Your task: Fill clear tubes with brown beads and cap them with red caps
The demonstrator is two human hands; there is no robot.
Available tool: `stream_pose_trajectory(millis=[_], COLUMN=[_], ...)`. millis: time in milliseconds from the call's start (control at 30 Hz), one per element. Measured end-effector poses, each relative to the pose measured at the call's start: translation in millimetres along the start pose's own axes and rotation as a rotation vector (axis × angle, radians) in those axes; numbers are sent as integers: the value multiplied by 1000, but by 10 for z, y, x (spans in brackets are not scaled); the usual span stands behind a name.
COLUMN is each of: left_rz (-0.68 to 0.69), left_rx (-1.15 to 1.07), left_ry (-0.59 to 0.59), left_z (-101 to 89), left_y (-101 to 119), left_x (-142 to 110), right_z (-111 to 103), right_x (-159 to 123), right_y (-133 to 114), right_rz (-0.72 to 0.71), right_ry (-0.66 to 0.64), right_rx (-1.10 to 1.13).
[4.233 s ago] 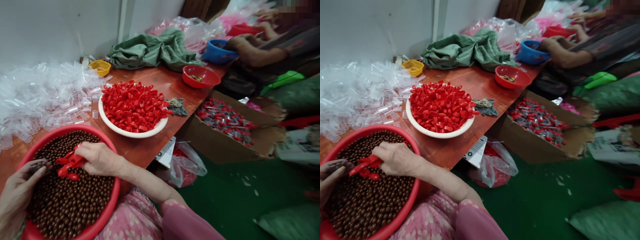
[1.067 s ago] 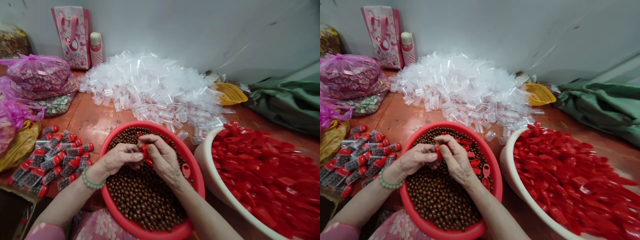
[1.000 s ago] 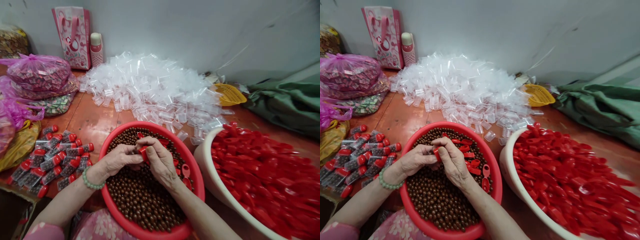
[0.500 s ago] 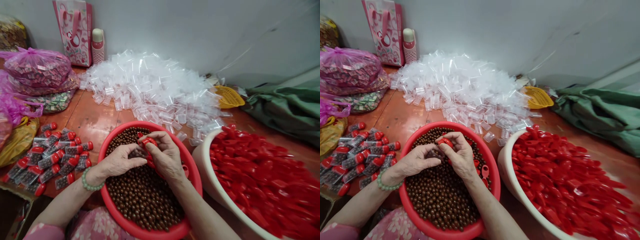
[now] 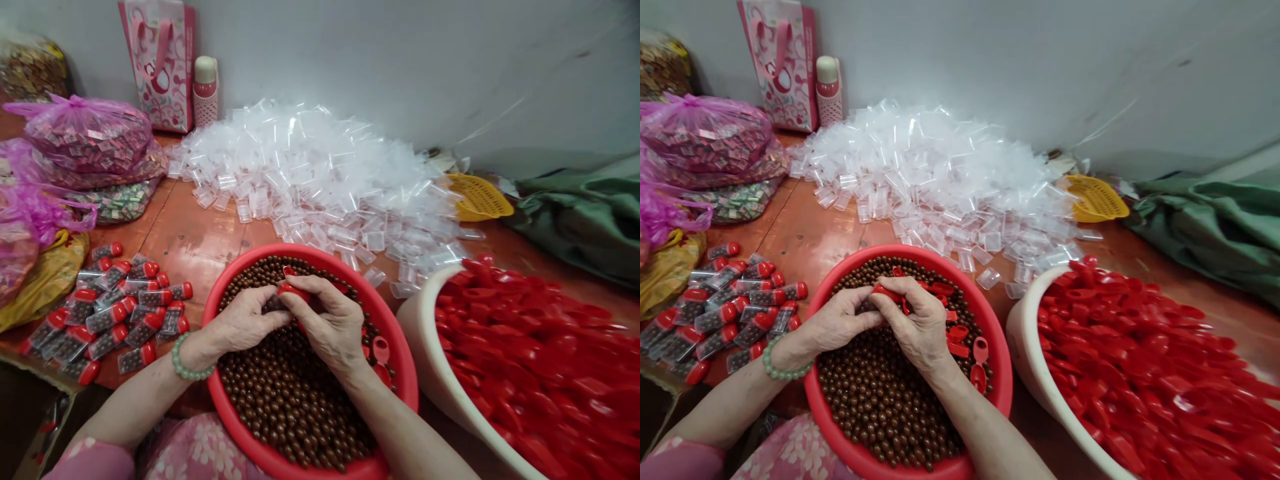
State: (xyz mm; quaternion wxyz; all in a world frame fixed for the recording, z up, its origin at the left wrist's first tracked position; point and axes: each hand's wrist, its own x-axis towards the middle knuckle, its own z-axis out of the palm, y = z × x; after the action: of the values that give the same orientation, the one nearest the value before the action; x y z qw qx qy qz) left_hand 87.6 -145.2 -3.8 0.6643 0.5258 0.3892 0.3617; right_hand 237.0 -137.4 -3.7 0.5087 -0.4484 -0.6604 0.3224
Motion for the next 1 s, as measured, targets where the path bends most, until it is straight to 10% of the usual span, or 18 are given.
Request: stream_pose_trajectory(millis=[667,1000], left_rz=[-100,-131], left_rx=[-290,-460], left_ry=[7,-42], left_z=[-37,-24], left_y=[57,63], left_x=[-21,27], right_z=[-104,-6], right_x=[53,11], right_y=[18,41], right_rz=[-369,-591], right_ry=[-405,-233], right_rx=[-371,-669])
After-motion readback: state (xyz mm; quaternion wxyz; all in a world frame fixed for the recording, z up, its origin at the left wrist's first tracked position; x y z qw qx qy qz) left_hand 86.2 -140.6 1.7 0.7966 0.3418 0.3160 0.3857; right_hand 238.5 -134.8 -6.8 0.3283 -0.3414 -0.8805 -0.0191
